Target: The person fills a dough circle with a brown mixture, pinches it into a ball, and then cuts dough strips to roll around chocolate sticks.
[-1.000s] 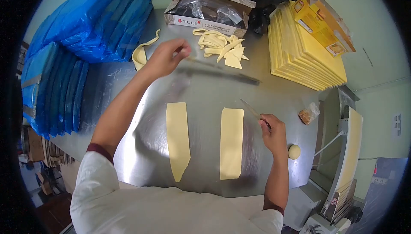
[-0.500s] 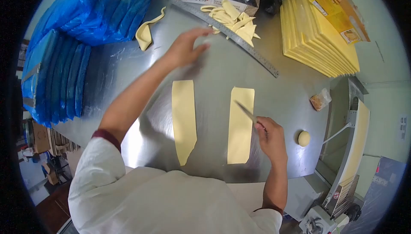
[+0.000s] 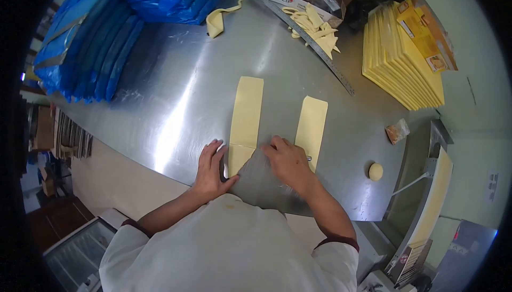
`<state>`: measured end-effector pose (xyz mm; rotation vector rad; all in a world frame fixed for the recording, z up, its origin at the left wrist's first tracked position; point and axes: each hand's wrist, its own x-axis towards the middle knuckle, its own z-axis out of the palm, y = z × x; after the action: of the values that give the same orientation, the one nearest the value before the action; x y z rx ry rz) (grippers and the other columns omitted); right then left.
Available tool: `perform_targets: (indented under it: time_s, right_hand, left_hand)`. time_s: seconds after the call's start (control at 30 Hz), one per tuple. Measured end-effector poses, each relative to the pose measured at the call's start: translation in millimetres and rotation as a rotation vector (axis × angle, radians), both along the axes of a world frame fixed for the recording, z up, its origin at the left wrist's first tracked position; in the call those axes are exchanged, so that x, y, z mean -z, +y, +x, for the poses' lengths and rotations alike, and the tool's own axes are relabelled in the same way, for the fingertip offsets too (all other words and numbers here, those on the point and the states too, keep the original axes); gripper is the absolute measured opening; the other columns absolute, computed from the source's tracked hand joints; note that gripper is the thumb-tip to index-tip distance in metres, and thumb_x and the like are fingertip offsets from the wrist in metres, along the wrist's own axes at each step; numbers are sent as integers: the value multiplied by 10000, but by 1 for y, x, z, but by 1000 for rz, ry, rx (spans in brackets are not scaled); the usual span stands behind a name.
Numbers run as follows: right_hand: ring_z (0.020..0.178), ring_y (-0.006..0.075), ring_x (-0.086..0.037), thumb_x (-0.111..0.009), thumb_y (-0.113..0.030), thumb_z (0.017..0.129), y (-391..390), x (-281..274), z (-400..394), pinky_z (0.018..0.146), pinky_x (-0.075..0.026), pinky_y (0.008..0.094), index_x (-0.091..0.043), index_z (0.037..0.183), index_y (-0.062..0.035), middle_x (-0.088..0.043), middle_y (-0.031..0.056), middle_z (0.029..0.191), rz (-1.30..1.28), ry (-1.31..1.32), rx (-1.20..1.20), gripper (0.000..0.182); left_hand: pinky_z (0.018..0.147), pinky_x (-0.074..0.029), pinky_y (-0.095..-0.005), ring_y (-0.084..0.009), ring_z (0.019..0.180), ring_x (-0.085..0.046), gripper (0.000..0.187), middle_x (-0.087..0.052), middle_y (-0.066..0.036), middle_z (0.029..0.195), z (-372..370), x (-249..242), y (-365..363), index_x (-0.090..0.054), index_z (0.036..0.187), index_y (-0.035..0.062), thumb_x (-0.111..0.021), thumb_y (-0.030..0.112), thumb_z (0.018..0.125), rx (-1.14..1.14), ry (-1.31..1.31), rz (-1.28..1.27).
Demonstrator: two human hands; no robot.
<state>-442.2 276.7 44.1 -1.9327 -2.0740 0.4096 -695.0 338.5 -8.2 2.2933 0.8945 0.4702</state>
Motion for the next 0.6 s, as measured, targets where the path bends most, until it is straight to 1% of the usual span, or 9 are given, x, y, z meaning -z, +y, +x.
perform_targets:
  time_s: [0.03, 0.17, 0.23, 0.33, 0.43, 0.53, 0.6]
  right_hand:
    - [816, 250, -654, -639, -19, 805, 0, 3, -1, 665, -552, 396, -714, 1040, -81, -577, 77, 898, 8, -2, -14, 254]
    - [825, 257, -657, -627, -22, 803, -1, 9, -6, 673, -554, 397, -710, 1036, -83, -582, 81, 904, 28, -13, -56, 255]
    - [796, 244, -656, -635, -33, 828, 0, 11, -8, 656, -557, 386, -723, 1018, -79, -591, 66, 876, 57, -41, -60, 214]
    - [785, 240, -655, -633, -37, 837, -1, 18, -9, 647, -557, 382, -730, 1009, -75, -594, 60, 858, 88, -63, -64, 202]
    - [805, 240, -653, -628, -32, 821, -2, 20, -9, 649, -559, 380, -727, 998, -75, -589, 61, 858, 108, -73, -65, 207]
    - [835, 237, -646, -627, -26, 796, -2, 21, -14, 652, -564, 376, -716, 986, -76, -581, 60, 868, 110, -92, -59, 216]
    - [850, 236, -639, -625, -23, 779, -1, 22, -20, 653, -566, 376, -706, 983, -74, -577, 60, 878, 106, -106, -59, 225]
  left_hand:
    - [1114, -326, -522, -399, 1335, -405, 803, -419, -219, 1418, -4, 5, -1, -454, 1378, -4, -843, 212, 709, -2, -84, 42]
    - [1050, -372, -488, -358, 1249, -483, 664, -513, -160, 1343, -8, 14, -7, -543, 1326, 25, -811, 159, 732, 40, -132, 118]
    - [1037, -382, -471, -345, 1221, -508, 621, -550, -136, 1306, -3, 6, -10, -574, 1305, 35, -801, 143, 737, 28, -135, 135]
    - [1057, -371, -462, -329, 1240, -479, 592, -538, -123, 1302, 1, 1, -12, -558, 1330, 36, -761, 194, 797, 31, -103, 133]
    - [1046, -379, -456, -326, 1229, -491, 572, -544, -124, 1301, 6, 0, -14, -573, 1321, 41, -762, 189, 802, 14, -79, 118]
    - [1009, -406, -447, -322, 1189, -534, 575, -570, -127, 1285, 10, 5, -14, -606, 1290, 50, -798, 132, 753, -3, -96, 157]
    - [995, -420, -443, -325, 1165, -548, 550, -580, -131, 1267, 10, 6, -13, -617, 1272, 45, -793, 120, 757, 3, -117, 154]
